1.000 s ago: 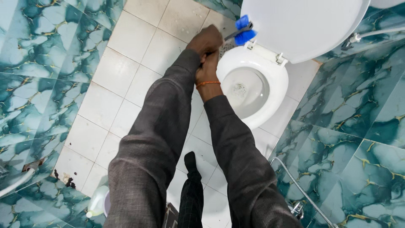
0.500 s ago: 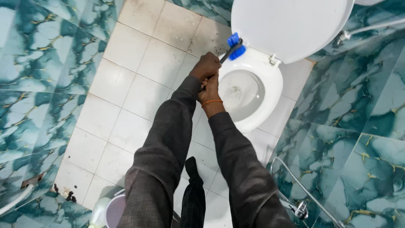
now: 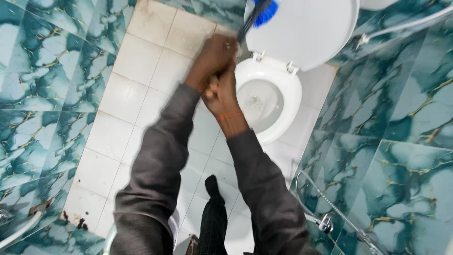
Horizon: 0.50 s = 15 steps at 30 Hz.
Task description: The person cleans the interior of a toilet bowl using a long-handled blue brush, then proceeds to scrub the rim and the exterior base of the toilet with the same brush.
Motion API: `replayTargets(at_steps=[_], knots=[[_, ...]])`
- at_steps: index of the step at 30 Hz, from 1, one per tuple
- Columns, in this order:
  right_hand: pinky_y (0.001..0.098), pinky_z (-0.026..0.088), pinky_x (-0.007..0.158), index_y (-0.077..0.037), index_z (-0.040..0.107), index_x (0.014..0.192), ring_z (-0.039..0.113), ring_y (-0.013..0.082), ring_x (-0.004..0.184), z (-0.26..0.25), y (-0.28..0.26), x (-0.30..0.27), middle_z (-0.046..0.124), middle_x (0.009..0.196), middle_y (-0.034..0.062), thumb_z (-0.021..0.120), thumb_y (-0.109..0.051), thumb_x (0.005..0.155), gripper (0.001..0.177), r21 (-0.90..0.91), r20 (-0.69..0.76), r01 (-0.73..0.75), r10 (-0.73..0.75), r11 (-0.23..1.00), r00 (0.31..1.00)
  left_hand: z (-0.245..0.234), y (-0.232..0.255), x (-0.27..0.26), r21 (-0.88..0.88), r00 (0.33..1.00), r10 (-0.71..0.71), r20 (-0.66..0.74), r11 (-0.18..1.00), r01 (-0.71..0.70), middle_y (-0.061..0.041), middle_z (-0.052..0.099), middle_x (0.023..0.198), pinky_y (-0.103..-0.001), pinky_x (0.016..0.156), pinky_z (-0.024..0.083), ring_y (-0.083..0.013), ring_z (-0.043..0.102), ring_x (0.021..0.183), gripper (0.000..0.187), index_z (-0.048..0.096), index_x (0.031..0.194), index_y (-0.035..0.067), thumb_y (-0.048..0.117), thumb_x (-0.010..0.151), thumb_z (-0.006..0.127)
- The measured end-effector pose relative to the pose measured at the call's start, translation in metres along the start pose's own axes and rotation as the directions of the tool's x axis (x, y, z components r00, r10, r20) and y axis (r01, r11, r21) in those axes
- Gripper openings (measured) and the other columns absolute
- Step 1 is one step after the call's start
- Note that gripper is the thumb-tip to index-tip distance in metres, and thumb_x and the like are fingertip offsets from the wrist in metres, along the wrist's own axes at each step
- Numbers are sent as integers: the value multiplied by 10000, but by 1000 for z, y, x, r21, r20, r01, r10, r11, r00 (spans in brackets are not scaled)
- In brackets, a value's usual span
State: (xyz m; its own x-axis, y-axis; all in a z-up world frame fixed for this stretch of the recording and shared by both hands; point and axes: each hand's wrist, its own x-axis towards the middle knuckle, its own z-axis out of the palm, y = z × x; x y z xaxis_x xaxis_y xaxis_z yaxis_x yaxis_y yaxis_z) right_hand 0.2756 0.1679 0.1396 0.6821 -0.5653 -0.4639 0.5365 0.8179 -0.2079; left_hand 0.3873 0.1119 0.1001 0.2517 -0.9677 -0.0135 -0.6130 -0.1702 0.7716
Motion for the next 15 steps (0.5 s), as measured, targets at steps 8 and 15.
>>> replayTargets(at_steps=[8,15], knots=[[323,367,346,-68,603,862,436,126,383,-188,-86,-72,518,569,9,675,-416,976,373,-835,-393,-224,-258,503,883,207,-8,-86,-855,905,-371,210,379,353,-128,675,967,-361,623,632,-235,792,805,349,564,1232,-106,28,931,447],[525,532,646,-29,748,855,674,430,733,-178,-221,-73,706,793,229,733,-246,929,230,-533,386,-51,-296,-844,874,298,57,-53,-959,879,-407,248,27,283,-81,647,907,-344,706,630,-152,689,774,346,533,1235,14,218,987,662]])
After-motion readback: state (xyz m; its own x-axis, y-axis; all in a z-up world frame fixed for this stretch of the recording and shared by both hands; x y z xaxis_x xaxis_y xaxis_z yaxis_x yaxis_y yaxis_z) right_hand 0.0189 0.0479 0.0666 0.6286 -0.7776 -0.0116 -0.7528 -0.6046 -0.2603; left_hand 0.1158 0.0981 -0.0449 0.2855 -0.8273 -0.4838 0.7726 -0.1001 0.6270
